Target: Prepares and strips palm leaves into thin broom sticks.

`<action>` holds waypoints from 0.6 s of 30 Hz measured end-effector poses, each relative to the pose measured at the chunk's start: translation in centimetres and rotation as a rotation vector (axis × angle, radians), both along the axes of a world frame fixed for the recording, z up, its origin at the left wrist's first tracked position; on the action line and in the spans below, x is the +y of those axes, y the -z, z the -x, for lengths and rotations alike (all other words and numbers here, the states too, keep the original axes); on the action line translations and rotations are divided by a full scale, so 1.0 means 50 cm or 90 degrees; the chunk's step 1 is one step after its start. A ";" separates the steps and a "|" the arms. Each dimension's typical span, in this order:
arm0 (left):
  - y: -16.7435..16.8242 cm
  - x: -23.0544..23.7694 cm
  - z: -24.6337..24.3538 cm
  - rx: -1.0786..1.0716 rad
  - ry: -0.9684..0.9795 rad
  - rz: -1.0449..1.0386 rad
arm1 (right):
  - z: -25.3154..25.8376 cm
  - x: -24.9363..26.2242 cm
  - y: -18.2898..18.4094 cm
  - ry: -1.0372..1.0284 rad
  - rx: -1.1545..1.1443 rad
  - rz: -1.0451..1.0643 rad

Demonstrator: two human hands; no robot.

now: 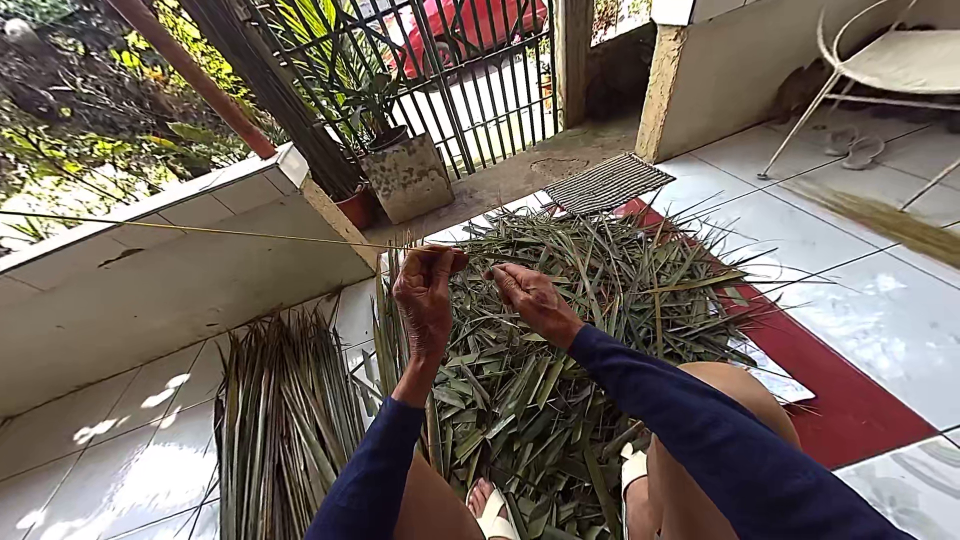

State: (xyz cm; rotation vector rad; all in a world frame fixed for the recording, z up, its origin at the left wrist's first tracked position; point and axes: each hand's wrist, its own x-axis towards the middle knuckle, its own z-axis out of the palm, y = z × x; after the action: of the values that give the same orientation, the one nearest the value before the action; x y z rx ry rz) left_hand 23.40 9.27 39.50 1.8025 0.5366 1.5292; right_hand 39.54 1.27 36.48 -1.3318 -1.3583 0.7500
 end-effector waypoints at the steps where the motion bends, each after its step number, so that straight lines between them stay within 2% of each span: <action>1: 0.000 0.000 0.000 0.003 0.000 -0.002 | -0.001 0.001 0.001 0.005 -0.006 0.004; 8: -0.001 -0.001 0.008 0.019 -0.007 -0.013 | -0.006 0.009 0.006 0.042 -0.075 0.013; 18: -0.002 0.006 0.022 -0.003 -0.014 -0.010 | -0.024 0.037 0.057 0.116 -0.114 0.081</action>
State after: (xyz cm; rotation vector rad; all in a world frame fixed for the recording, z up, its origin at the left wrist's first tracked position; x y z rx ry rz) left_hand 22.30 9.57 39.59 1.8098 0.5463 1.5563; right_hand 40.74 3.12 33.65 -1.6326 -1.3231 0.6124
